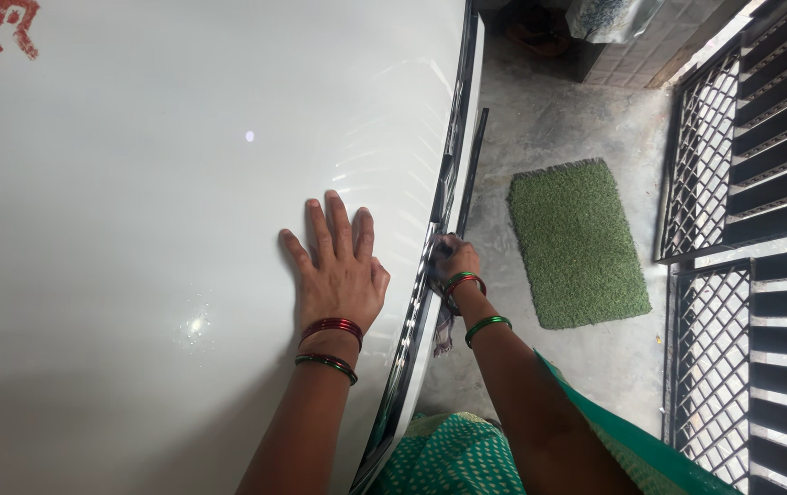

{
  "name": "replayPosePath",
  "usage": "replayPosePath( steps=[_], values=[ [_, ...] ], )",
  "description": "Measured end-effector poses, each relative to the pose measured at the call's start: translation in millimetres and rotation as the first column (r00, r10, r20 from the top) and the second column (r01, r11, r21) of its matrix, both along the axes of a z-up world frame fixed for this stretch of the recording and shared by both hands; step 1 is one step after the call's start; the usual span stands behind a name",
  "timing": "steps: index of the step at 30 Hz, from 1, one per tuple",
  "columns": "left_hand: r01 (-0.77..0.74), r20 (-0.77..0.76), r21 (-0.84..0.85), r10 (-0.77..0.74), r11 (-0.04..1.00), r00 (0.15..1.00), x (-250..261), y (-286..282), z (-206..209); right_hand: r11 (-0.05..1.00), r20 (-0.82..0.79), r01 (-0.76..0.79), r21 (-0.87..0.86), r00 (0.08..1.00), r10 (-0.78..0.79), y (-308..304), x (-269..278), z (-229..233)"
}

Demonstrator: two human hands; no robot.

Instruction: The person wipes the front windshield, side mirror, and hood of a white car using a cloth. They dip the cloth into a bucket of water, wring it out, and continue wiping the hood and headlight area.

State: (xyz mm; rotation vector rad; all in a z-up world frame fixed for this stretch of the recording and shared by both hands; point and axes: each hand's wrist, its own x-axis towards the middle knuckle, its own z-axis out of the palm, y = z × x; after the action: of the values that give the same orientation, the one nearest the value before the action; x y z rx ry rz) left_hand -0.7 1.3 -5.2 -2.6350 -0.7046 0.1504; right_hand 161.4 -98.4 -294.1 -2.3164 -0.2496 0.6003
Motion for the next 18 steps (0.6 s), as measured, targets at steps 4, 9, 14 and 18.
replayPosePath(
  steps=[4, 9, 14, 18],
  values=[
    [-0.004, -0.014, 0.01, 0.004, 1.0, 1.0, 1.2, 0.2, 0.5, 0.998, 0.064, -0.052, 0.04, 0.997, 0.05, -6.5, -6.8, -16.8],
    [0.003, -0.033, 0.032, -0.002, 0.999, 0.999, 0.4, -0.8, 1.6, 0.994, 0.023, -0.111, -0.019, 0.993, 0.112, -18.0, -34.5, -11.6],
    [-0.001, -0.037, 0.042, 0.002, 0.999, 0.999, 0.4, -1.7, 2.3, 0.996, -0.065, -0.09, -0.022, 0.994, 0.089, -26.5, -57.7, 21.3],
    [0.011, -0.032, 0.057, -0.01, 0.998, 0.999, -0.4, -1.7, 3.8, 0.999, -0.11, -0.033, 0.015, 0.993, 0.034, -32.8, -73.0, 33.4]
  ],
)
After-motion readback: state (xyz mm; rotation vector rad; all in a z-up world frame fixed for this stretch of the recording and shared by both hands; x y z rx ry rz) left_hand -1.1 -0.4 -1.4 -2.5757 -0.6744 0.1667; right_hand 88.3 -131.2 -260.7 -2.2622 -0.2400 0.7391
